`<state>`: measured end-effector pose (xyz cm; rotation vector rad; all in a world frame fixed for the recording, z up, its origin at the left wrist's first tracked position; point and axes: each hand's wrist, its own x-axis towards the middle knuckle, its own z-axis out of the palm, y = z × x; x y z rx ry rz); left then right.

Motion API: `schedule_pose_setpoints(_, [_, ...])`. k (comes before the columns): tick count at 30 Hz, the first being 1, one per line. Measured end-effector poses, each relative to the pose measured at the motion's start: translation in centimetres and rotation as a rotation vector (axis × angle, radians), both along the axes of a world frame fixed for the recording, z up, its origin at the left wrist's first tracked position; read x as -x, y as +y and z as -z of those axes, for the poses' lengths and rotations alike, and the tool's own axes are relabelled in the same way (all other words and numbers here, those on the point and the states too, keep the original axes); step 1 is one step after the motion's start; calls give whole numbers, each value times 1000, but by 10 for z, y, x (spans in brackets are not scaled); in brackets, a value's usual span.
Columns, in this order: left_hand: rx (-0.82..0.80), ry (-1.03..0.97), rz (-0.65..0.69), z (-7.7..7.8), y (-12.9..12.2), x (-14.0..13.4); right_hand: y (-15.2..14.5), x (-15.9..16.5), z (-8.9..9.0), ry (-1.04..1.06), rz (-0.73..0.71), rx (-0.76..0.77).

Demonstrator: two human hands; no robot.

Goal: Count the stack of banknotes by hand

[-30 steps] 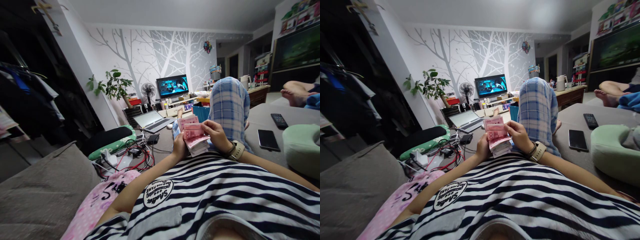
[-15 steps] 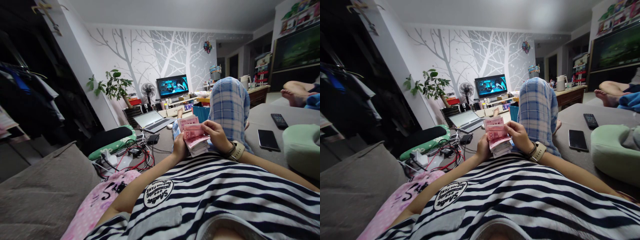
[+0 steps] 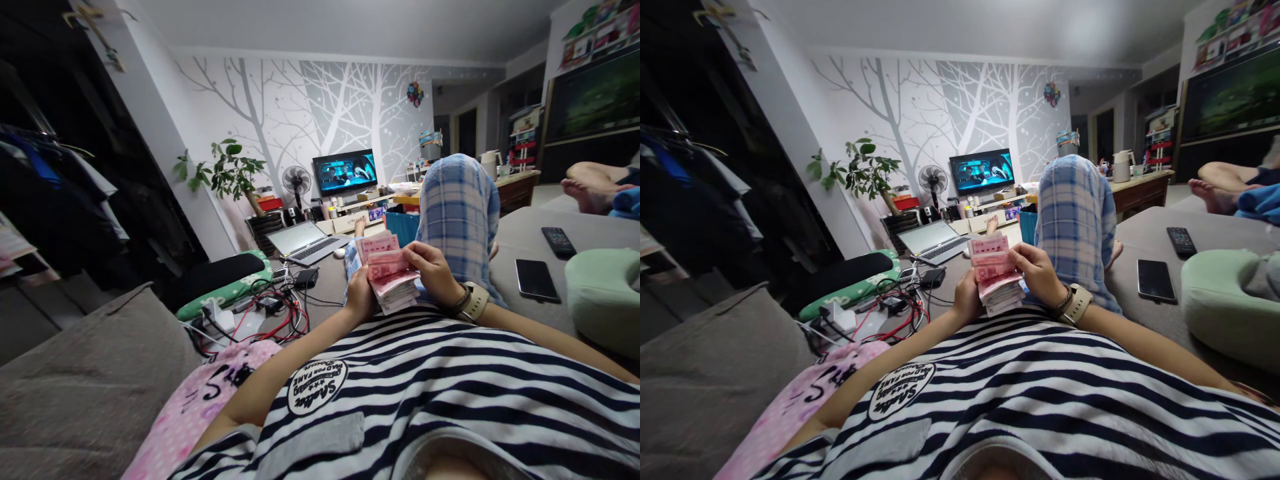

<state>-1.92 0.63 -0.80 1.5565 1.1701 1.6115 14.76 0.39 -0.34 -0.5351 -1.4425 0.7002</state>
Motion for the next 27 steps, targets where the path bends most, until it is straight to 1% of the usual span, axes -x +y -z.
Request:
schedule_pose_setpoints(6, [89,-237,84,-4,-2,-8,-1,0,0,-23,-32,-1])
schedule_pose_setpoints(9, [123,-288,123,-6,-4,-10,1,0,0,-23,25,-2])
schedule_pose_setpoints(12, [136,-307,160,-5,-5,-10,6,-1,1,-10,114,10])
schedule_pose_setpoints(15, [127,-369,295,-2,-4,-12,12,-1,3,-9,151,26])
schedule_pose_setpoints(17, [122,-392,380,1,-1,-13,13,-1,3,-3,125,42])
schedule_pose_setpoints(18, [120,-388,394,2,0,-12,14,-1,3,0,105,45])
schedule_pose_setpoints(19, [117,-372,383,3,2,-12,14,-1,3,2,88,44])
schedule_pose_setpoints(20, [107,-350,342,4,3,-10,13,-1,3,0,78,39])
schedule_pose_setpoints(24, [10,-169,67,1,1,-4,10,-2,2,-22,92,-6])
schedule_pose_setpoints(25, [-1,-134,22,-1,-1,-2,9,-2,1,-27,96,-15])
schedule_pose_setpoints(27, [24,-141,-5,-4,-6,-2,6,-3,1,-34,81,-21])
